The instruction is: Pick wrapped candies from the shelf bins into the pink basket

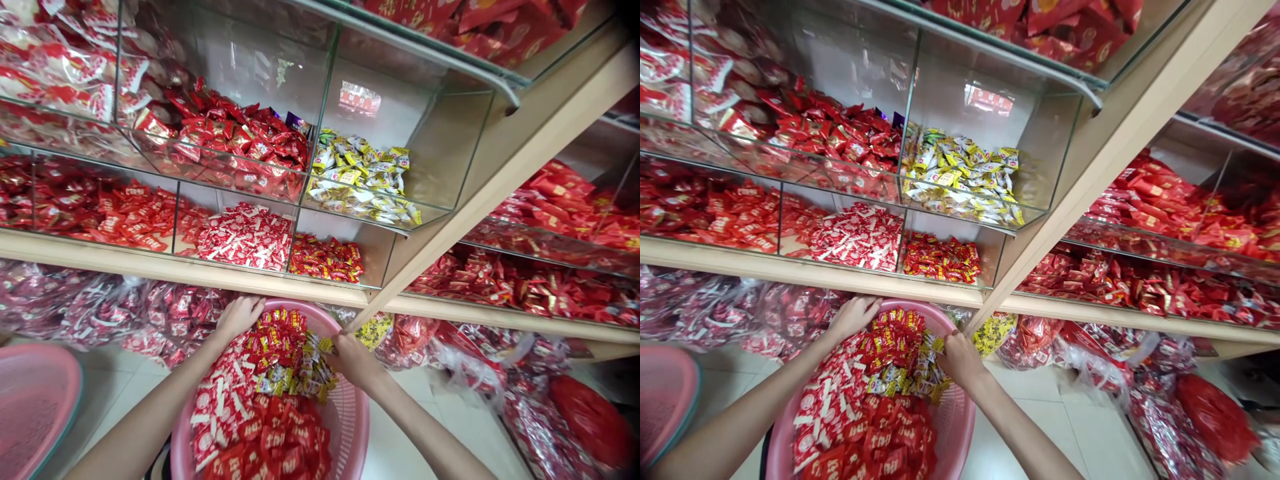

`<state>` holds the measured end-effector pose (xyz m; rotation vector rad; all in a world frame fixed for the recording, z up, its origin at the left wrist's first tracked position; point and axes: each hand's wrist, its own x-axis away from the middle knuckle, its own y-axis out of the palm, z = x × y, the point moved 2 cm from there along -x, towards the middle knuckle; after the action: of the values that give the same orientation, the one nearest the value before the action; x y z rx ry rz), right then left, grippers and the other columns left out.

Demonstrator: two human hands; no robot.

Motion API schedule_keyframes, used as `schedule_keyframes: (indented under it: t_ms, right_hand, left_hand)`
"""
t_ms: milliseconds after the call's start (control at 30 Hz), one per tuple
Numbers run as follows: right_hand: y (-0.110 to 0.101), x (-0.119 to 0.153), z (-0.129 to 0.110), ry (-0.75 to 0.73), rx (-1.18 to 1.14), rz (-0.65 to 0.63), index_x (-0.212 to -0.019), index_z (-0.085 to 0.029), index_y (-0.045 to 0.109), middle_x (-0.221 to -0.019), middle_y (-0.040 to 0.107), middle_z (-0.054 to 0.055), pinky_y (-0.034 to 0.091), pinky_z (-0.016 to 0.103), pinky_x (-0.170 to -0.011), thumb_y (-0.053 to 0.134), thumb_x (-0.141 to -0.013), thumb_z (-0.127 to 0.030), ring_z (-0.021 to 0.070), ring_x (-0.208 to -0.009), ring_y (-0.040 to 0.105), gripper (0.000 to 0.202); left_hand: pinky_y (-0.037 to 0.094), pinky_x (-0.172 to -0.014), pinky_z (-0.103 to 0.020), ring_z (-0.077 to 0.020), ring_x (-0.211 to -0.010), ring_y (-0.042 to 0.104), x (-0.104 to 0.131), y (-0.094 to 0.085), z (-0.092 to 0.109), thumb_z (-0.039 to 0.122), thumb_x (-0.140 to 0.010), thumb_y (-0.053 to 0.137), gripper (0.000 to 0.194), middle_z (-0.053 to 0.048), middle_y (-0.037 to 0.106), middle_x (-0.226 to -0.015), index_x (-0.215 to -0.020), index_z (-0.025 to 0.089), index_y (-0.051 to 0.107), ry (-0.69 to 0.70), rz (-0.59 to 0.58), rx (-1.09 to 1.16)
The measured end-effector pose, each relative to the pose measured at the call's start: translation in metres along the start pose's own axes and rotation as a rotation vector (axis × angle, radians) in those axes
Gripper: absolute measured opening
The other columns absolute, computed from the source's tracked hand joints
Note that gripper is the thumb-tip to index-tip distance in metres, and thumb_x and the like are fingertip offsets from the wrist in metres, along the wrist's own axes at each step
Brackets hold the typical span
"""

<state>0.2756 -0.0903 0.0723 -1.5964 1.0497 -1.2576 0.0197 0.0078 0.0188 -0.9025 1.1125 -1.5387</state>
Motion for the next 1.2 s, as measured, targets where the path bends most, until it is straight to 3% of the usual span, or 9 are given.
schedule_keyframes:
  t_ms: [300,533,767,933,1200]
  right_hand:
    - [-0.013,-0.004,-0.003,0.079,0.036,-0.020,-0.090,-0.013,0.061,-0.094,0.062,0.014,0.040,0.028,-0.068,0.051,-0.077,-0.022,0.0225,-0.088,0.060,0.019]
    - [0.013,-0.004,-0.031,-0.057,0.011,-0.105,-0.084,-0.014,0.063,-0.092,0.066,0.012,0.041,0.027,-0.066,0.053,-0.074,-0.022,0.0217,-0.087,0.060,0.016]
    - [0.032,0.001,-0.073,-0.260,0.017,-0.106,-0.090,-0.017,0.062,-0.095,0.065,0.008,0.044,0.027,-0.068,0.056,-0.075,-0.027,0.0215,-0.087,0.061,0.019]
    - [0.036,-0.001,-0.089,-0.286,0.112,-0.079,-0.094,-0.015,0.062,-0.097,0.063,0.010,0.047,0.029,-0.063,0.056,-0.078,-0.023,0.0222,-0.080,0.063,0.019]
    - [0.044,-0.009,-0.091,-0.250,0.201,-0.076,-0.096,-0.014,0.061,-0.099,0.062,0.010,0.050,0.029,-0.062,0.048,-0.081,-0.014,0.0224,-0.079,0.065,0.020]
  left_hand:
    - [0.043,-0.075,-0.027,-0.0211,-0.084,0.063,0.000,0.001,0.000,0.046,-0.090,0.022,0.051,-0.010,0.068,-0.089,-0.092,0.018,0.064,-0.005,-0.005,-0.004]
    - [0.043,-0.072,-0.028,-0.0220,-0.082,0.063,0.000,0.001,0.000,0.046,-0.091,0.021,0.052,-0.010,0.068,-0.086,-0.092,0.018,0.064,0.012,0.000,-0.008]
    - [0.043,-0.073,-0.027,-0.0213,-0.082,0.063,0.001,0.000,0.000,0.046,-0.091,0.022,0.051,-0.010,0.068,-0.088,-0.097,0.018,0.064,0.010,0.002,-0.002]
    - [0.044,-0.070,-0.030,-0.0238,-0.081,0.064,0.002,-0.001,0.001,0.046,-0.091,0.020,0.052,-0.010,0.068,-0.088,-0.099,0.020,0.064,0.005,0.009,0.007]
    - [0.045,-0.069,-0.030,-0.0247,-0.080,0.064,0.001,0.001,0.001,0.045,-0.090,0.021,0.051,-0.010,0.068,-0.084,-0.099,0.021,0.065,0.015,0.024,0.008]
